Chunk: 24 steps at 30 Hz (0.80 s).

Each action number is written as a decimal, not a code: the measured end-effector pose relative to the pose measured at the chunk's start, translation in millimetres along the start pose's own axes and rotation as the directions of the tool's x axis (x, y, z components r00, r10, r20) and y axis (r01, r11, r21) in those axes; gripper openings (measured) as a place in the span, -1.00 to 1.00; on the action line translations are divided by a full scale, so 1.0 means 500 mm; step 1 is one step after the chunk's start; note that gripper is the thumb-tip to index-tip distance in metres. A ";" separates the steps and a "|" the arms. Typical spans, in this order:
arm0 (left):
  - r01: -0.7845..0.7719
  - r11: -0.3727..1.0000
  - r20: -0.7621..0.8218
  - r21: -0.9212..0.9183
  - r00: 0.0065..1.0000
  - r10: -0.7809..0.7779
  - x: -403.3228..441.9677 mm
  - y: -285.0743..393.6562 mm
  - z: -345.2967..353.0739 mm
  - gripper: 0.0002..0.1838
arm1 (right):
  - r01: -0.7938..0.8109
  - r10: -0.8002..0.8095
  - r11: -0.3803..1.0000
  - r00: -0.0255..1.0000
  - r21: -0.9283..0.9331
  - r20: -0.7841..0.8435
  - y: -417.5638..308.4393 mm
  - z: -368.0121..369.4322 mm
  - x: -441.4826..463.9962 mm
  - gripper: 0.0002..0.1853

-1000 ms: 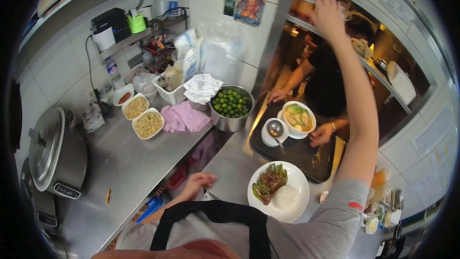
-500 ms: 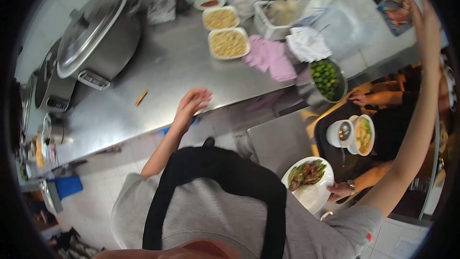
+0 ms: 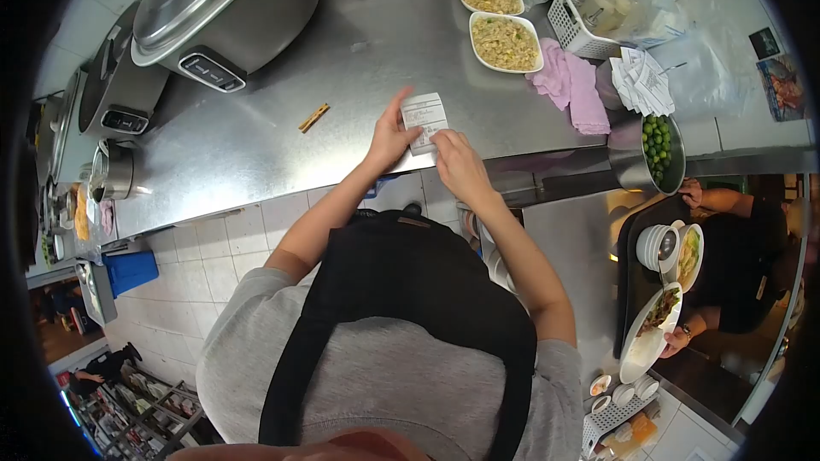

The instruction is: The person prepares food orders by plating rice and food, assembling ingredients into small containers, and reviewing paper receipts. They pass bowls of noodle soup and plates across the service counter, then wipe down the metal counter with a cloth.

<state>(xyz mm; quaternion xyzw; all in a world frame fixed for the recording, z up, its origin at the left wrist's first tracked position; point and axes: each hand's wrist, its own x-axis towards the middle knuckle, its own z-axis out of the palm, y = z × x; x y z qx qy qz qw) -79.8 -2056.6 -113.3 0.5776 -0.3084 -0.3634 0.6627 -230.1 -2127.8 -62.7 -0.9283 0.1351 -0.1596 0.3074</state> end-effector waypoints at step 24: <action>-0.435 0.511 0.364 0.742 0.901 0.237 -0.013 0.045 -0.069 -0.40 | -0.135 0.192 0.718 0.981 -0.682 0.007 -0.024 0.007 0.040 -0.64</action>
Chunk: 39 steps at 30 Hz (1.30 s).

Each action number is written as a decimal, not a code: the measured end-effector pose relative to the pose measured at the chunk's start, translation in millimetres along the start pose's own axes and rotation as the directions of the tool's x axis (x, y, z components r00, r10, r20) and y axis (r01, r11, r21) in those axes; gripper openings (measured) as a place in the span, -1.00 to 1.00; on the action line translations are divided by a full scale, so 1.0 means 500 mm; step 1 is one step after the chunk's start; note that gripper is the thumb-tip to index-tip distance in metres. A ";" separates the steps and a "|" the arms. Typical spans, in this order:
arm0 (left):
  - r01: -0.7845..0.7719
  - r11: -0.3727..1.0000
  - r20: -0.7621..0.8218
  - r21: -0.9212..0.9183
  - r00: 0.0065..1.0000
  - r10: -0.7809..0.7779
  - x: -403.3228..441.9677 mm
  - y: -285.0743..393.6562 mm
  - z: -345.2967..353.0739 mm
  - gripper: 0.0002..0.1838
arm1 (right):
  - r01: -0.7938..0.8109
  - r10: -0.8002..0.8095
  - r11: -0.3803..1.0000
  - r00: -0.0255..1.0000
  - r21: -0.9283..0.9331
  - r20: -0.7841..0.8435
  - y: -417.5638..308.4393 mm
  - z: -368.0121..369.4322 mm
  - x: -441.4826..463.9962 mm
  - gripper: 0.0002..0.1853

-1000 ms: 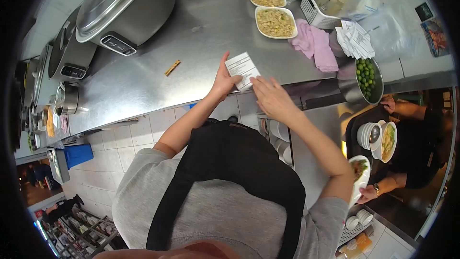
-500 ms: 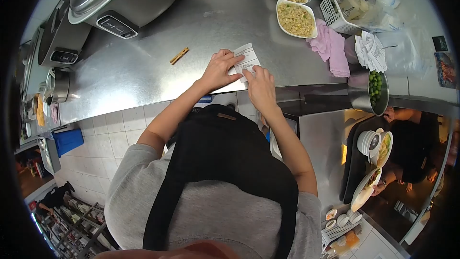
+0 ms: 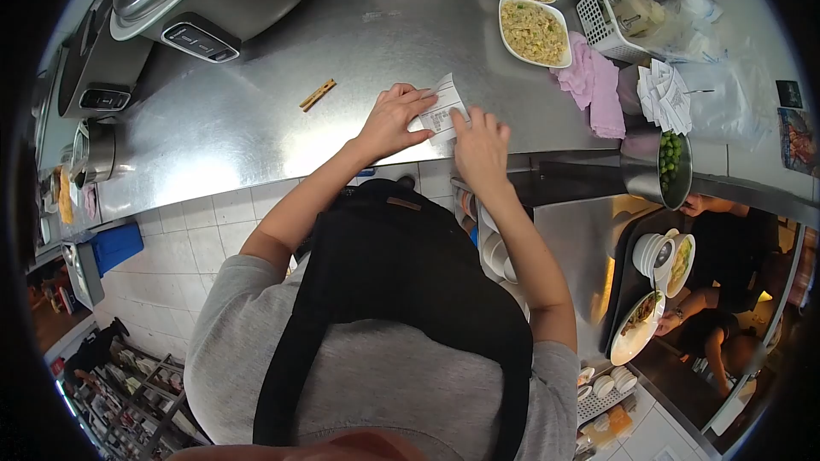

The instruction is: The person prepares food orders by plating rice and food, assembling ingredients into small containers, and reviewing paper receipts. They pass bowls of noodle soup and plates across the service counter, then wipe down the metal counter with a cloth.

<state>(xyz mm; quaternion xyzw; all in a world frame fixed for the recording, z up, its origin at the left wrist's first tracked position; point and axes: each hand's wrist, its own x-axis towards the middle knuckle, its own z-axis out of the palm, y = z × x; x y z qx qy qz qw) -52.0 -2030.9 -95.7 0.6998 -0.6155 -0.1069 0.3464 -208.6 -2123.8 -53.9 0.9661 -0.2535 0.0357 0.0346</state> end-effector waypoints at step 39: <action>0.060 0.778 0.053 -0.625 0.998 -0.035 0.148 0.165 0.235 -0.55 | -0.423 0.371 0.879 0.315 0.221 -0.873 0.833 -0.922 -0.202 -0.69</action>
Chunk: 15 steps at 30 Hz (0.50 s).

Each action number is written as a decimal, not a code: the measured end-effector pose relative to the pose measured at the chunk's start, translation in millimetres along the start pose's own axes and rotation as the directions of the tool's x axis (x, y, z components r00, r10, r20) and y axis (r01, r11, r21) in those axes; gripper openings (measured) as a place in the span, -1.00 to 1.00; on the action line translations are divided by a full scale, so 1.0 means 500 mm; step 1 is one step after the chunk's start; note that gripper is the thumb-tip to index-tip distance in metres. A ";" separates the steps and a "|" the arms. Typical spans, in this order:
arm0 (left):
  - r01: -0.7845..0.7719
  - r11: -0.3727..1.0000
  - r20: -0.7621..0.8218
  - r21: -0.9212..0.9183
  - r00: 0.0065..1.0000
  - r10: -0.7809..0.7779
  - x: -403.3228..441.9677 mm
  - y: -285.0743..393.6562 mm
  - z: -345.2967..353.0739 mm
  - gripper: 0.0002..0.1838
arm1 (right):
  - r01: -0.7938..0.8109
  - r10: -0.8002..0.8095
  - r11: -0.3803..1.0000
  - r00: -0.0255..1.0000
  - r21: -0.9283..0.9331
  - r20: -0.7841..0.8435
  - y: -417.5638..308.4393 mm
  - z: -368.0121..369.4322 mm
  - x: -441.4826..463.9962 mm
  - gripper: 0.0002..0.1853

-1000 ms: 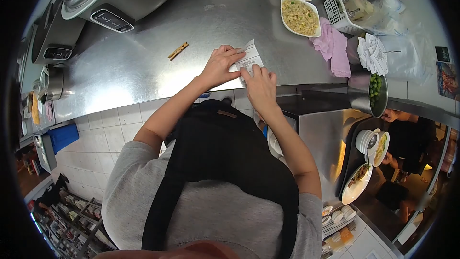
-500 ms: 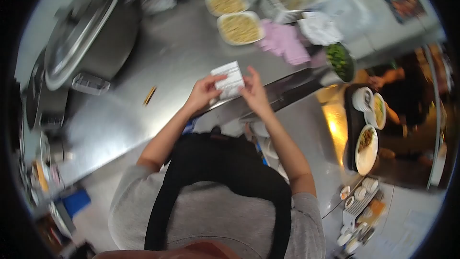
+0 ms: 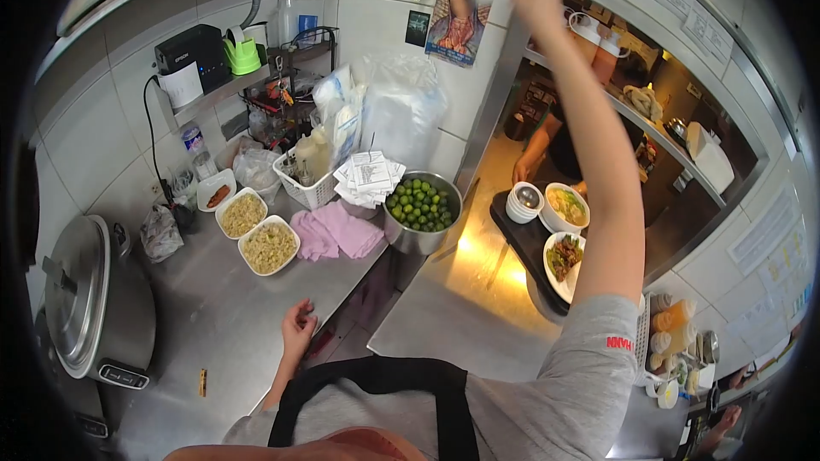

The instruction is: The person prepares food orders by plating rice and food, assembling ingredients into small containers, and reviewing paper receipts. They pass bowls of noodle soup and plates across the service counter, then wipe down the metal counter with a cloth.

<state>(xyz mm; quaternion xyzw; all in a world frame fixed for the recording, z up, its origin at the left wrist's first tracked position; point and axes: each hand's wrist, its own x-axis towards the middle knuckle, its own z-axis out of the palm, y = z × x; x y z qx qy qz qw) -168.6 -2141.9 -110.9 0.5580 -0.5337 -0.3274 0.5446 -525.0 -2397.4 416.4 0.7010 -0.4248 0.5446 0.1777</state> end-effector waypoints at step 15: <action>0.094 0.995 -0.023 0.041 0.995 -0.093 -0.004 0.029 0.007 -0.58 | -0.041 0.094 0.950 0.983 0.311 -0.156 0.408 -0.050 0.438 -0.59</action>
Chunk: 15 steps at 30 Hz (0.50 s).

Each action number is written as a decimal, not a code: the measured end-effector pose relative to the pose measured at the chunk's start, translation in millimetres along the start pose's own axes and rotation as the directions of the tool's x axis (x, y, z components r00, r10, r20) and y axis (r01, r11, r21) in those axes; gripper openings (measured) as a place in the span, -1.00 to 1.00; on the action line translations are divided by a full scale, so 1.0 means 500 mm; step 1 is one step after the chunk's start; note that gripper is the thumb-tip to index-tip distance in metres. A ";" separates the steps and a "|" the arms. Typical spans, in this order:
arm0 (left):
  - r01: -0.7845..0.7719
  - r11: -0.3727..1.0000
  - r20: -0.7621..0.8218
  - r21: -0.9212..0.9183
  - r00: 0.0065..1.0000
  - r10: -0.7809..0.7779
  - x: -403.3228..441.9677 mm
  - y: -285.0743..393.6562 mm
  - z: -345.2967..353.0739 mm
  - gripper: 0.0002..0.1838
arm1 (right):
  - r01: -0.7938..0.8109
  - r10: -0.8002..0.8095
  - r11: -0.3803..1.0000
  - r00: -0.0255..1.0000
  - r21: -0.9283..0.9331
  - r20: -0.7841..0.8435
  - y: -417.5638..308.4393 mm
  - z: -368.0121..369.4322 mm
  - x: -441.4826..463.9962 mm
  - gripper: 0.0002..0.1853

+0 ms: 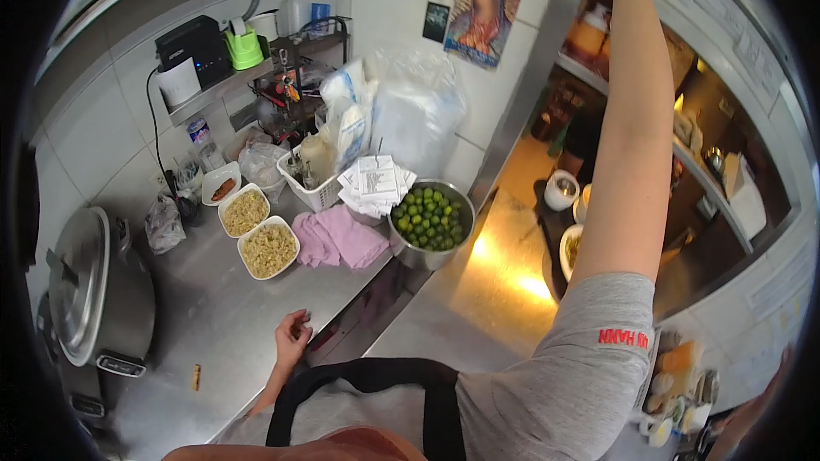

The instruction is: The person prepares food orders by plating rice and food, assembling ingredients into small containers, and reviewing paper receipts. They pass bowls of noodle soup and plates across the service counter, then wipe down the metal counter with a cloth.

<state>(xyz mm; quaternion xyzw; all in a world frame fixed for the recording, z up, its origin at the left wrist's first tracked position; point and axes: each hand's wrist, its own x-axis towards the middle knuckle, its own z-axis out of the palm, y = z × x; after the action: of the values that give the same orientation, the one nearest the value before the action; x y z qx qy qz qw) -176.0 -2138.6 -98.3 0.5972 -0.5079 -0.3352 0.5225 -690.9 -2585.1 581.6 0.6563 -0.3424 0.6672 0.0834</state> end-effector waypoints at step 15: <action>0.000 0.985 0.145 -0.175 0.989 0.025 0.005 -0.014 -0.013 -0.56 | 0.121 0.380 0.402 0.880 -0.908 0.286 -0.218 -0.862 -0.532 -0.75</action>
<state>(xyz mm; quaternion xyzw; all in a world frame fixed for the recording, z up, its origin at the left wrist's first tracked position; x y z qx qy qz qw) -167.5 -2139.8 -103.2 0.5198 -0.5174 -0.4179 0.5361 -949.5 -2169.2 412.7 0.6098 -0.7084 0.2063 0.2893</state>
